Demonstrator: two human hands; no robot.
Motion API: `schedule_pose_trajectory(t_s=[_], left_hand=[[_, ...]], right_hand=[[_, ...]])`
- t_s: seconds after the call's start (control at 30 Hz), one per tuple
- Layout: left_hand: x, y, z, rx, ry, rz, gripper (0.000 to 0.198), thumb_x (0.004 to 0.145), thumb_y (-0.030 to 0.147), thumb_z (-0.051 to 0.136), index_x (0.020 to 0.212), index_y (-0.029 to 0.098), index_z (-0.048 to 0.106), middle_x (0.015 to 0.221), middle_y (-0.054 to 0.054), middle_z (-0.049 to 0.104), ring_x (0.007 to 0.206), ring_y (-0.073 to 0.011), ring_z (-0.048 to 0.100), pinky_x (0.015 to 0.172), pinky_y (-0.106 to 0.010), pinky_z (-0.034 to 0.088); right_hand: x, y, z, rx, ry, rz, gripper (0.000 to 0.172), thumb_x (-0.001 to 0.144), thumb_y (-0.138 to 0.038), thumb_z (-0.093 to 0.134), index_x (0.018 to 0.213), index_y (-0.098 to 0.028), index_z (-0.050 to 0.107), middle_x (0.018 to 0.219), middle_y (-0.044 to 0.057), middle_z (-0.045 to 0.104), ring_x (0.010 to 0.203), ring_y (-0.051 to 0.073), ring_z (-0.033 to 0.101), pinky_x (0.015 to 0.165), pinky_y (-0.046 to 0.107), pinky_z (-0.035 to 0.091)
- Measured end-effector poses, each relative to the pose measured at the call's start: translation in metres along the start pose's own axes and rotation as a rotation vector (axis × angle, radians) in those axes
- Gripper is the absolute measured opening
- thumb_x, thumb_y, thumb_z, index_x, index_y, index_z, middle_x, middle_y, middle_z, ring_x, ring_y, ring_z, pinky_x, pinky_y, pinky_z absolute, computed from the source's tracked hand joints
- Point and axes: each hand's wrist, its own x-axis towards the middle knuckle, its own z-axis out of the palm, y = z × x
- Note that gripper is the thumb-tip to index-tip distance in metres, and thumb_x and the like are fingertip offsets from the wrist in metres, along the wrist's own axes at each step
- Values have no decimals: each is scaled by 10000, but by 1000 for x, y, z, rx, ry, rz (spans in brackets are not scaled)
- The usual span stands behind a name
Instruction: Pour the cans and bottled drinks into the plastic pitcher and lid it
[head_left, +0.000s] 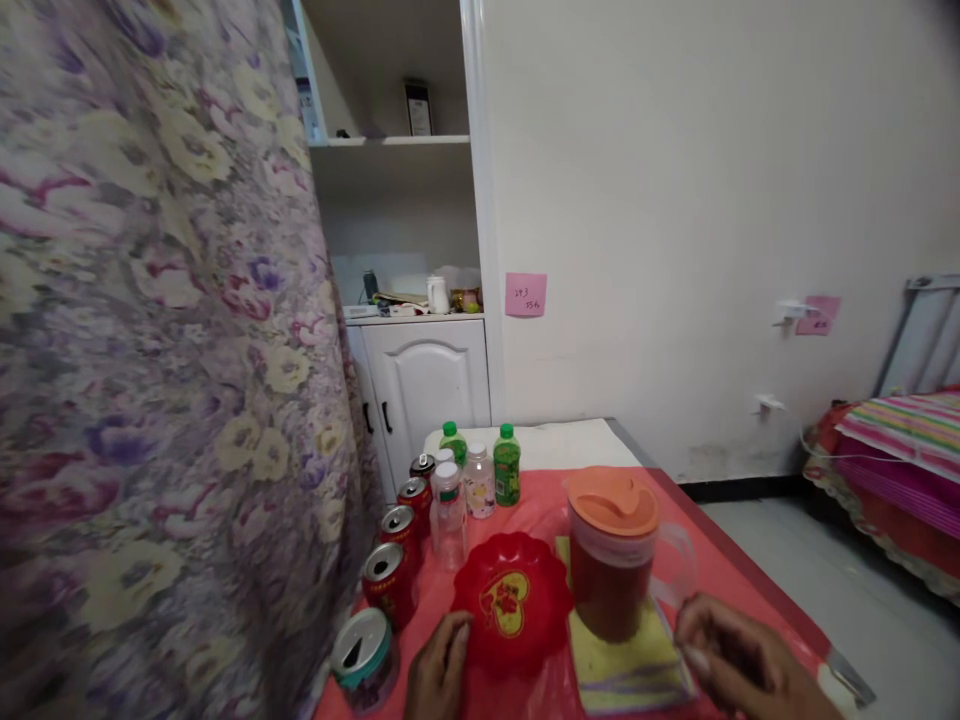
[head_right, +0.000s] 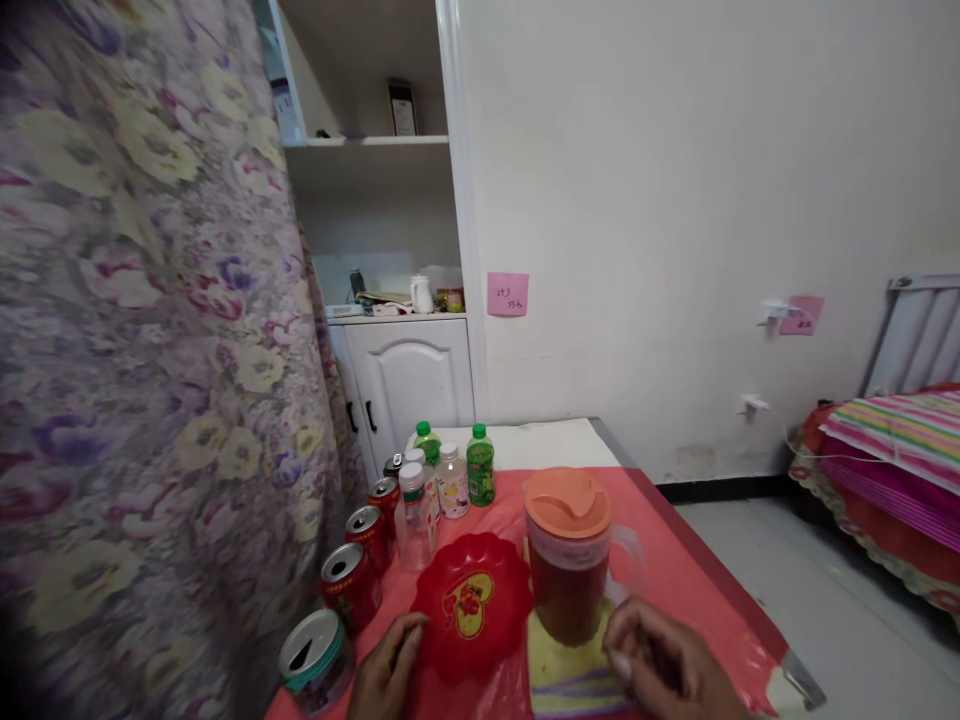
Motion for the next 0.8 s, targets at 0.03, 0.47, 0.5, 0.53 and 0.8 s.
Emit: schedule_pose_trajectory(t_s=[0.03, 0.47, 0.5, 0.53, 0.8], left_hand=[[-1, 0, 0, -10, -10, 2, 426, 857, 593, 544, 900, 212, 731, 952, -90, 801, 907, -260, 746, 849, -333, 579], [21, 34, 7, -8, -333, 222, 334, 972, 440, 451, 776, 212, 599, 750, -26, 688, 694, -156, 620, 670, -242, 444], [21, 32, 9, -15, -349, 231, 335, 977, 431, 441, 779, 211, 597, 752, -28, 684, 697, -155, 618, 668, -240, 440], [21, 30, 11, -24, -359, 234, 334, 982, 424, 433, 787, 210, 598, 759, -30, 683, 704, -154, 617, 668, -239, 439], [8, 17, 30, -154, -258, 206, 316, 982, 401, 443, 779, 219, 603, 704, 4, 638, 663, -147, 581, 662, -241, 425]], right_hand=[[6, -8, -8, -27, 65, 8, 406, 880, -614, 618, 814, -213, 631, 657, -39, 514, 601, 120, 472, 556, 252, 410], [107, -61, -24, -904, 139, -192, 319, 920, -481, 534, 1039, -229, 687, 1026, 85, 716, 882, 246, 673, 809, 389, 515], [112, -59, -21, -951, 120, -181, 315, 922, -468, 527, 1055, -231, 686, 1057, 88, 714, 904, 251, 679, 816, 393, 516], [116, -58, -18, -993, 104, -163, 321, 923, -462, 521, 1073, -231, 685, 1088, 92, 713, 932, 259, 685, 825, 400, 517], [133, -55, -7, -1246, 56, -33, 341, 923, -416, 482, 1098, -220, 699, 1061, 102, 725, 902, 281, 700, 748, 396, 498]])
